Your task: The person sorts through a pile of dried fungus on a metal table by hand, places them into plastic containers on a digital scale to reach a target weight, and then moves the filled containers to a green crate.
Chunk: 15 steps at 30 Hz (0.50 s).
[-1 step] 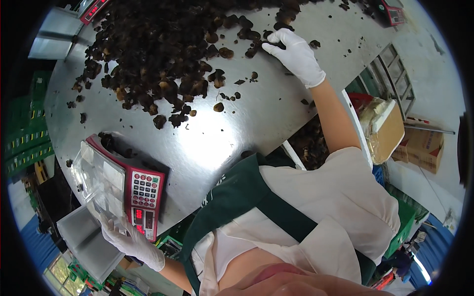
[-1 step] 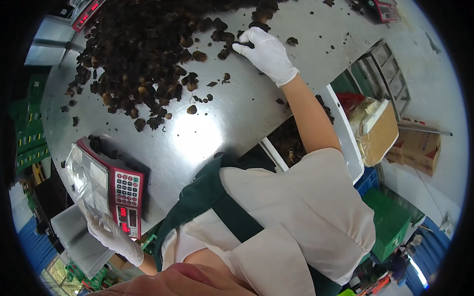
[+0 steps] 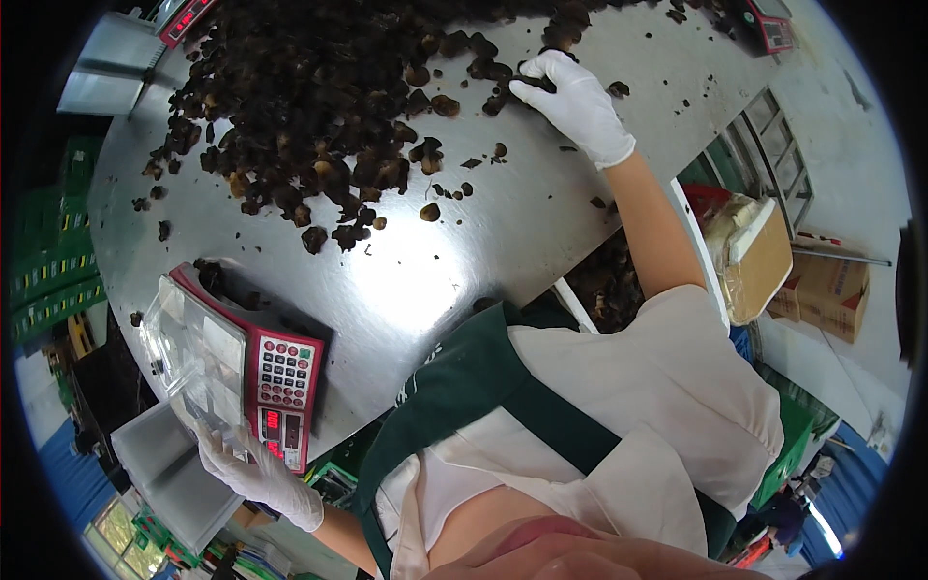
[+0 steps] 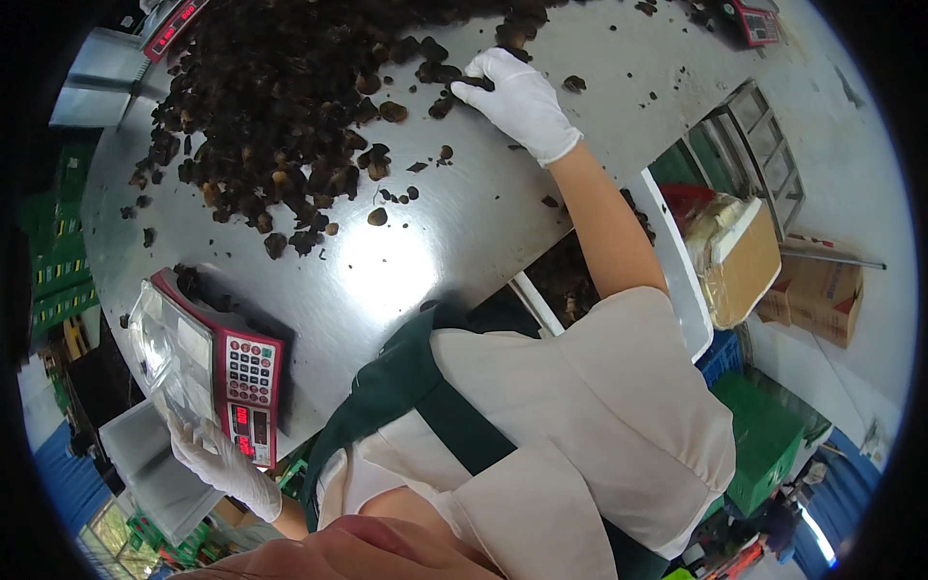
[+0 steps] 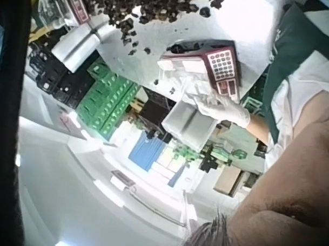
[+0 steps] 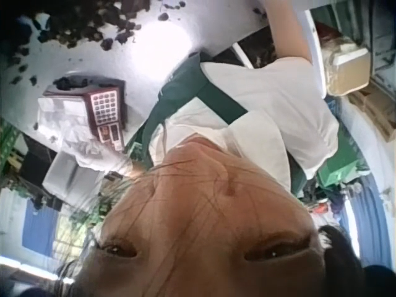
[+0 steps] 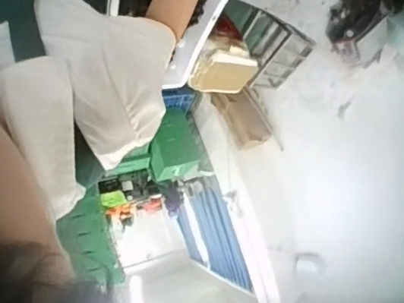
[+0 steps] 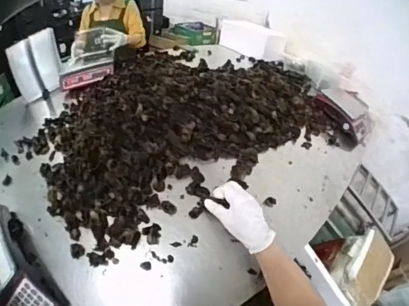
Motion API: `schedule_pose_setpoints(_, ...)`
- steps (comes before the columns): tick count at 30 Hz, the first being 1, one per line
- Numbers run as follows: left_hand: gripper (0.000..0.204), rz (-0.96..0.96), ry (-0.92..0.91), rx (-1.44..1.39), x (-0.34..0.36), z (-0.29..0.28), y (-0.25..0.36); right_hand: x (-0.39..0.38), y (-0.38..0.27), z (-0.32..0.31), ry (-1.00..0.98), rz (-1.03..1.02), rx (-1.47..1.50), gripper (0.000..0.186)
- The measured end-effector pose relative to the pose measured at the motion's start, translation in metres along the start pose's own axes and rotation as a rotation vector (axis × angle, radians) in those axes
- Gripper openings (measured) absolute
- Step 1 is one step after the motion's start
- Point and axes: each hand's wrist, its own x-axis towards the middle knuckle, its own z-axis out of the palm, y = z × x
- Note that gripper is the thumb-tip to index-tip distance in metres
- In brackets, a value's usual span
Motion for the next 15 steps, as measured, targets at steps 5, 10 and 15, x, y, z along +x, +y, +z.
schedule_pose_setpoints(5,0.047,-0.007,0.061,-0.046,-0.004,0.004,0.007,0.04,-0.022,0.024,-0.024,-0.185,-0.309,0.066)
schedule_pose_setpoints(10,0.048,0.025,0.059,-0.016,-0.006,0.007,-0.001,0.078,-0.014,0.053,-0.014,-0.255,-0.538,0.076)
schedule_pose_setpoints(15,0.049,-0.006,0.056,-0.029,-0.008,0.008,0.0,0.096,-0.025,0.067,0.052,-0.339,-0.501,0.066)
